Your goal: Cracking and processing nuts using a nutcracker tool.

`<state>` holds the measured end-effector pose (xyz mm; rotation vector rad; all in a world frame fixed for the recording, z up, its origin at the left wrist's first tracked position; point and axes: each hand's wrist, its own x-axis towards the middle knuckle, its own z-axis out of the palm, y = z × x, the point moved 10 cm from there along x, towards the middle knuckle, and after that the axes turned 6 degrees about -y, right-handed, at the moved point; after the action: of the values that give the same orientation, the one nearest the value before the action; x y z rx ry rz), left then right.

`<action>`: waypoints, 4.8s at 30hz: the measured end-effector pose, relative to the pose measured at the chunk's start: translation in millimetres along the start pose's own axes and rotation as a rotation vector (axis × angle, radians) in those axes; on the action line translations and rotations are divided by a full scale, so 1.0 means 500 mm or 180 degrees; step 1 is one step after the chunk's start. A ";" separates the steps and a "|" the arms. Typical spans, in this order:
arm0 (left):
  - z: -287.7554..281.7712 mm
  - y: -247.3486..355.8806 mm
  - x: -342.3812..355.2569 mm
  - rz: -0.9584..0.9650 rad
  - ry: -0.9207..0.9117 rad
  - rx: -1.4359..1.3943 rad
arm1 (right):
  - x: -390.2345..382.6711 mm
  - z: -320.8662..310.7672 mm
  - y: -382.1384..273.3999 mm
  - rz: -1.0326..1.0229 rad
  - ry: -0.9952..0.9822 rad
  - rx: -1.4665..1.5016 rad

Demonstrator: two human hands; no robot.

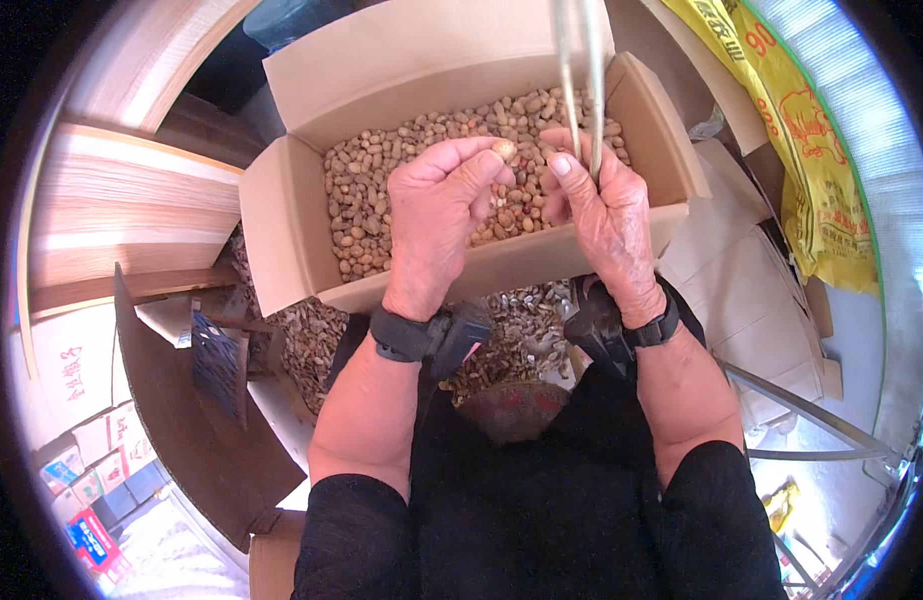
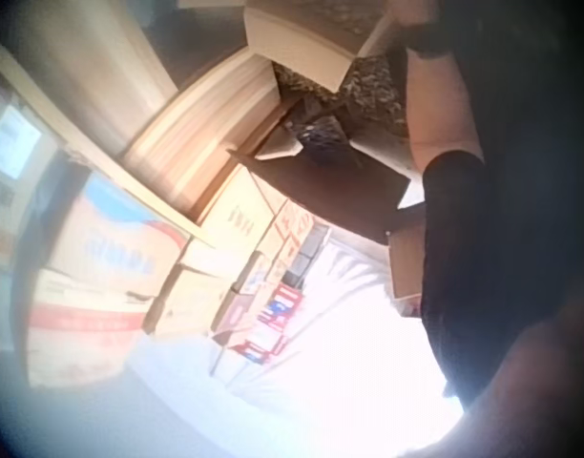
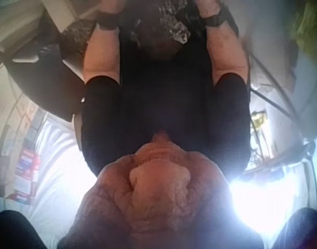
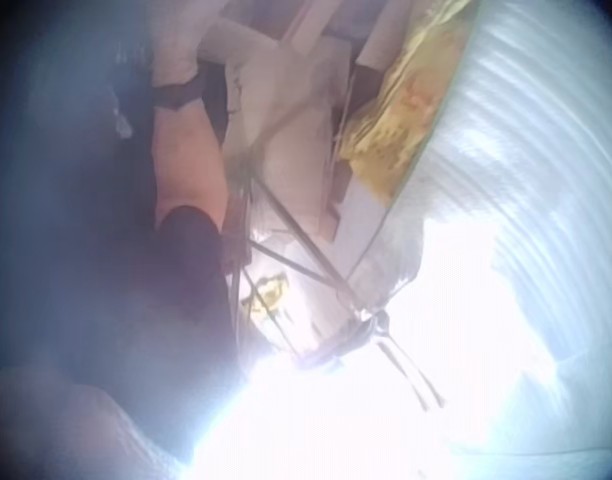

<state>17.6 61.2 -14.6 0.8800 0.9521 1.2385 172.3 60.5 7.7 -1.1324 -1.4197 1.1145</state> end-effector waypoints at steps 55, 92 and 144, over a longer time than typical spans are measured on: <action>0.016 -0.006 0.005 -0.0047 -0.0622 -0.0653 | -0.011 0.057 -0.084 -0.0643 -0.0178 -0.1125; -0.008 -0.003 0.009 0.0045 0.0164 -0.0395 | 0.007 0.033 -0.044 -0.0618 0.0327 -0.0557; -0.016 -0.046 0.003 -0.0561 0.0048 -0.0335 | 0.006 0.029 0.014 0.0099 0.0217 0.0633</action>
<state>18.2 60.1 -38.9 0.6900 0.9466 1.1347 158.3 63.4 -0.2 -1.0434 -1.2136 1.1991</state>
